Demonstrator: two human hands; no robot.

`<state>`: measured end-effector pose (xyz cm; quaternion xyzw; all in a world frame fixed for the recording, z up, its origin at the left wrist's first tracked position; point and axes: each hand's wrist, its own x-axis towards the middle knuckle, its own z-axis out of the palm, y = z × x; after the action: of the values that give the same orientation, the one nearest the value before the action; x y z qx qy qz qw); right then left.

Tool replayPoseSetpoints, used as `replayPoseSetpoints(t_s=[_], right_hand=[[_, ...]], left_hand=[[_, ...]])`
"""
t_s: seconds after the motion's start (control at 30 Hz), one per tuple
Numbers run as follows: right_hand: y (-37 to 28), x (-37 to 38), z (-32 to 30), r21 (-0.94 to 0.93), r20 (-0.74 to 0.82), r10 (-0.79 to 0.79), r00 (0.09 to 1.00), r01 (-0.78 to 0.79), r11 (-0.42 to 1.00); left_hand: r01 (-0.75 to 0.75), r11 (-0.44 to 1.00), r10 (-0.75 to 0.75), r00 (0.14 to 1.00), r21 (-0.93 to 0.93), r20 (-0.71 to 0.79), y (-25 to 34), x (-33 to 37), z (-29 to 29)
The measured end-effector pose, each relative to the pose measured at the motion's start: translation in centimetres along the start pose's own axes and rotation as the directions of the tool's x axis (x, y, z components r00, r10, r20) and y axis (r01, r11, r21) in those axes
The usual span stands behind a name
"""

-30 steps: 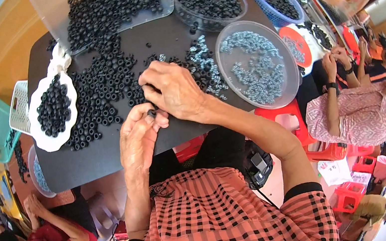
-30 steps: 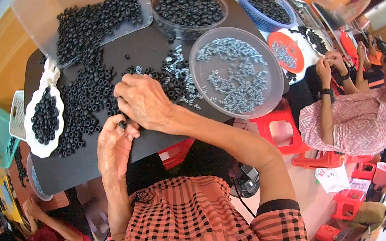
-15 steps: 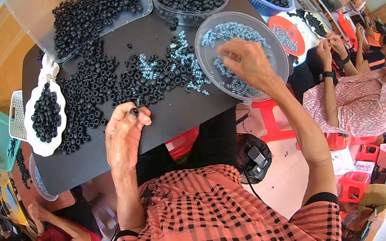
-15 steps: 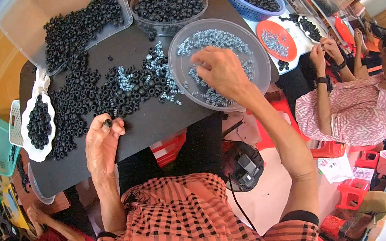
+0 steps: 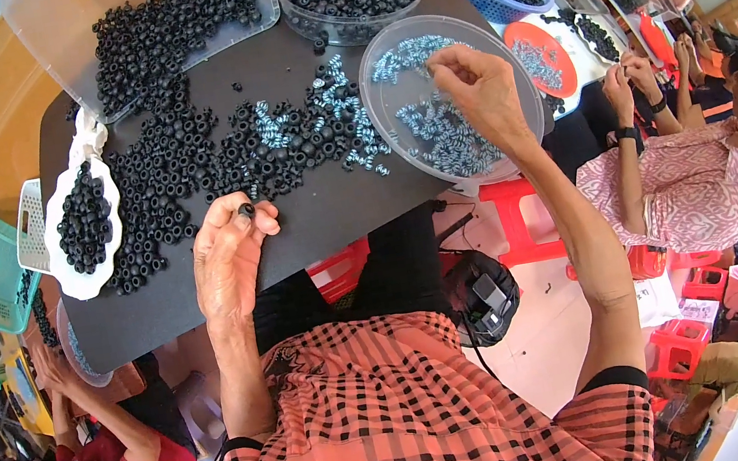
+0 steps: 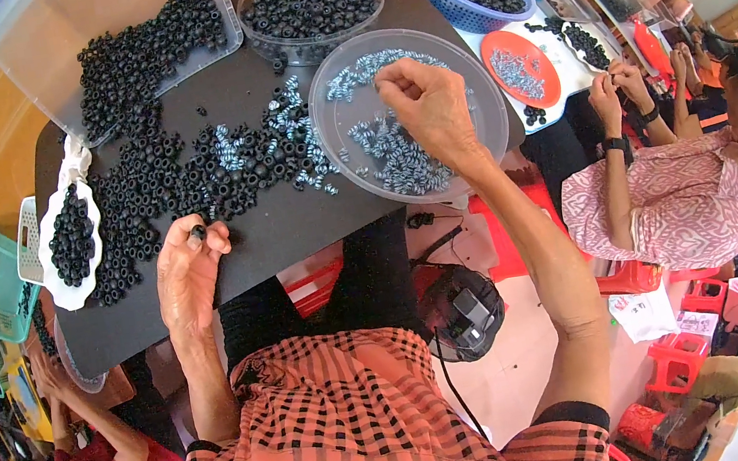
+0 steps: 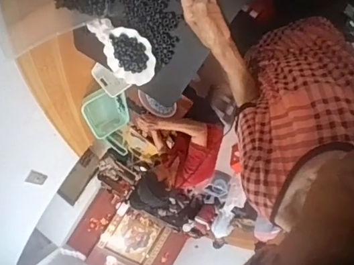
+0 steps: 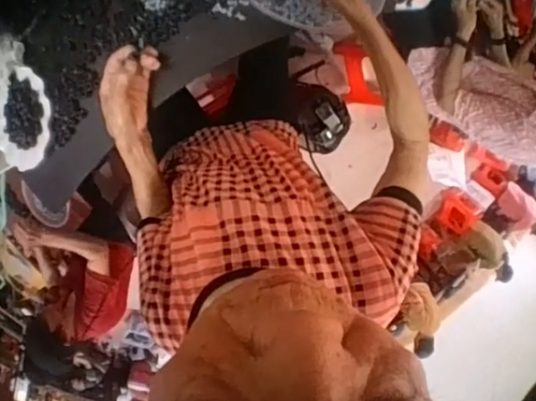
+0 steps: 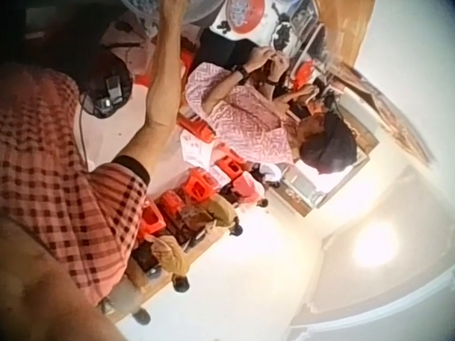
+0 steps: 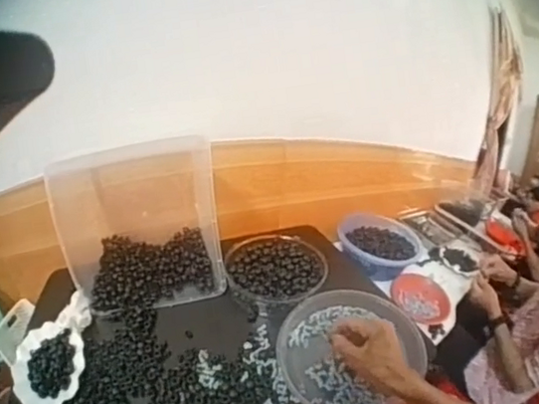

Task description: The person assembles small components by hand, picking up outer black casings and inserting patterned pieces into them before placing them on the table.

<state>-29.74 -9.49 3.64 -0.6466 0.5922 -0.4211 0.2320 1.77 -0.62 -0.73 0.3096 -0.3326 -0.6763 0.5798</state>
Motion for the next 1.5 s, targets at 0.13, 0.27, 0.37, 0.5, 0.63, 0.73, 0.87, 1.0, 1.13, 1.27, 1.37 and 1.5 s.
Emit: replayPoseSetpoints(t_s=[0.13,0.27,0.37,0.5,0.63,0.73,0.87,1.0,1.13,1.27,1.37,1.5], right_hand=[[0.9,0.1,-0.5,-0.058,-0.028,0.013,1.0,-0.015,0.998],[4.3,1.0,-0.5,-0.398,0.024,-0.378,0.926,0.355,0.846],[3.3,1.2,-0.1,-0.362,0.206,-0.317,0.926,0.372,0.855],[2.9,0.9,0.1,-0.313,0.08,-0.298,0.951,0.308,0.898],[2.4,1.0,-0.2,-0.219,0.036,-0.196,0.98,0.199,0.955],[1.5,1.3,0.6,-0.245,0.12,-0.265,0.957,0.287,0.926],[2.6,2.1,1.5,-0.351,0.265,-0.396,0.879,0.47,0.81],[1.6,2.4,2.0,-0.422,0.312,-0.38,0.871,0.485,0.766],[0.4,2.2,2.2,-0.311,0.261,-0.289,0.921,0.364,0.878],[-3.7,0.2,3.8,0.031,0.134,-0.21,0.968,0.208,0.978],[-6.7,-2.3,6.3,0.267,0.261,-0.21,0.942,0.139,0.954],[-9.4,-4.3,9.6,0.404,0.426,-0.291,0.857,0.107,0.908]], left_hand=[[-0.004,1.0,0.004,1.0,0.016,-0.005,0.1,-0.1,0.1],[0.006,1.0,-0.005,1.0,0.026,-0.009,0.2,-0.2,0.4],[0.0,1.0,0.0,1.0,0.027,0.0,0.1,-0.2,0.3],[0.003,1.0,-0.003,1.0,0.022,-0.007,0.1,-0.2,0.3],[-0.001,1.0,0.001,1.0,0.025,-0.001,0.3,-0.3,0.4],[0.002,0.999,-0.001,1.0,0.032,-0.016,0.3,-0.3,0.4],[-0.001,1.0,0.001,1.0,0.019,-0.01,0.1,-0.3,0.4],[-0.006,0.999,0.007,1.0,0.033,-0.024,0.2,-0.5,0.2],[-0.018,1.0,0.018,1.0,0.021,-0.013,0.2,-0.5,0.0],[-0.012,0.999,0.011,0.999,-0.03,-0.033,-0.2,-0.4,0.1],[0.012,0.998,-0.012,1.0,-0.06,0.01,-0.2,-0.2,0.1],[0.003,0.998,-0.004,1.0,-0.06,-0.01,-0.4,-0.3,-0.1]])
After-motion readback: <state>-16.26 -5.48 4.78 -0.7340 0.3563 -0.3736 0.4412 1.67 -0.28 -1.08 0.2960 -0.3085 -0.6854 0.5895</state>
